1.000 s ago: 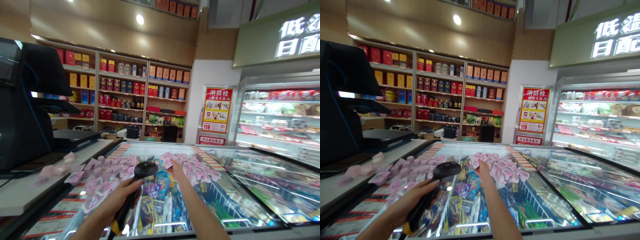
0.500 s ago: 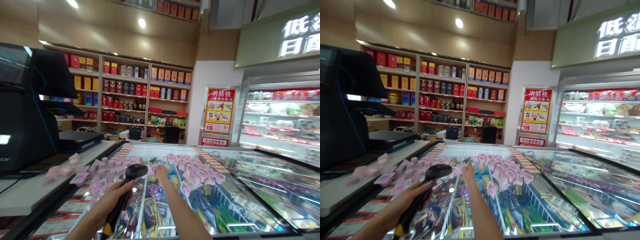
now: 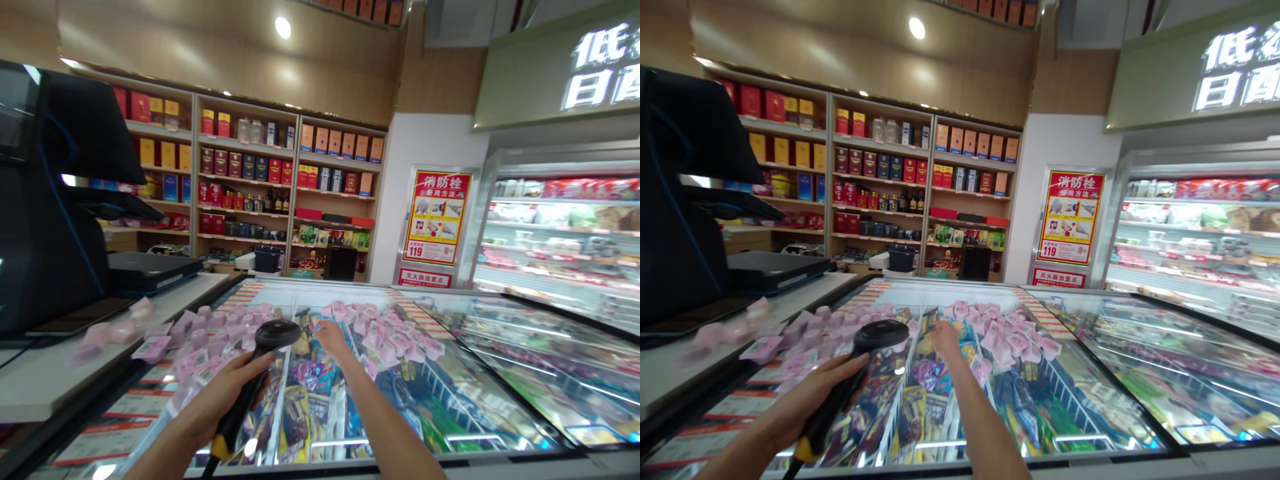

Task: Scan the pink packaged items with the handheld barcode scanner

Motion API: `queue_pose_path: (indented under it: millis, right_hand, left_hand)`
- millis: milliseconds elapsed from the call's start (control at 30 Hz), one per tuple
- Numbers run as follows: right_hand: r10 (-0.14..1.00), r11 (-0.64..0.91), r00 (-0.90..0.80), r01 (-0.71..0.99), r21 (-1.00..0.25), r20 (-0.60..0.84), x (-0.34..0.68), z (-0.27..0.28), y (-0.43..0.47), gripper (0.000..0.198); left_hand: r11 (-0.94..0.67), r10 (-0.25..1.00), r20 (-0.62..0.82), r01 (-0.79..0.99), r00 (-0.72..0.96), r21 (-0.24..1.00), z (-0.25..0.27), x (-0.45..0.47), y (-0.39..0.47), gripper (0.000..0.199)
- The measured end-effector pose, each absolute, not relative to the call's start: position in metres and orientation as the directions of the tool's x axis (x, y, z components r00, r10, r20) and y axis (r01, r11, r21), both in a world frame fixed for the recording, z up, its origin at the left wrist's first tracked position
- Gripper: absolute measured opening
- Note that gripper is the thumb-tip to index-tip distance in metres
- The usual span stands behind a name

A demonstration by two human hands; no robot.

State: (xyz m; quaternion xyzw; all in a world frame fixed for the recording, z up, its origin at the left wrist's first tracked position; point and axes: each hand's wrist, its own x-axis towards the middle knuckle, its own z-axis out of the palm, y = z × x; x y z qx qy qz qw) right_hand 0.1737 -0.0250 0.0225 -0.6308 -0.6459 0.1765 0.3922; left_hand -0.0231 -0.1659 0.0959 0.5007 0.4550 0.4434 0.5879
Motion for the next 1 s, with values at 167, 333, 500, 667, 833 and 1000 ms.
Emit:
queue_pose_path:
  millis: [167, 333, 500, 667, 833, 1000]
  right_hand:
    - [0.955, 0.063, 0.122, 0.807, -0.587, 0.271, 0.235, 0.036, -0.059, 0.038]
    - [0.974, 0.018, 0.078, 0.907, -0.421, 0.210, 0.270, 0.038, -0.090, 0.041]
    - [0.987, 0.128, -0.075, 0.905, -0.406, 0.145, 0.279, 0.025, -0.103, 0.051]
    - [0.979, 0.098, 0.014, 0.844, -0.527, 0.204, 0.263, 0.015, -0.085, 0.025]
    - [0.955, 0.044, 0.242, 0.459, -0.887, 0.172, 0.238, 0.003, -0.058, 0.027]
    - [0.954, 0.038, 0.256, 0.411, -0.911, 0.155, 0.226, -0.003, -0.047, 0.024]
  left_hand:
    - [0.134, 0.967, -0.114, -0.073, 0.229, 0.988, 0.096, -0.006, -0.171, 0.025]
    - [0.137, 0.962, -0.119, -0.055, 0.246, 0.989, 0.093, 0.000, -0.171, 0.027]
    - [0.137, 0.958, -0.121, -0.045, 0.260, 0.990, 0.091, 0.002, -0.172, 0.027]
    - [0.136, 0.957, -0.116, -0.056, 0.266, 0.989, 0.092, 0.001, -0.174, 0.027]
    - [0.151, 0.955, -0.129, -0.063, 0.266, 0.987, 0.098, -0.004, -0.178, 0.028]
    - [0.159, 0.954, -0.136, -0.068, 0.268, 0.985, 0.100, -0.005, -0.179, 0.027]
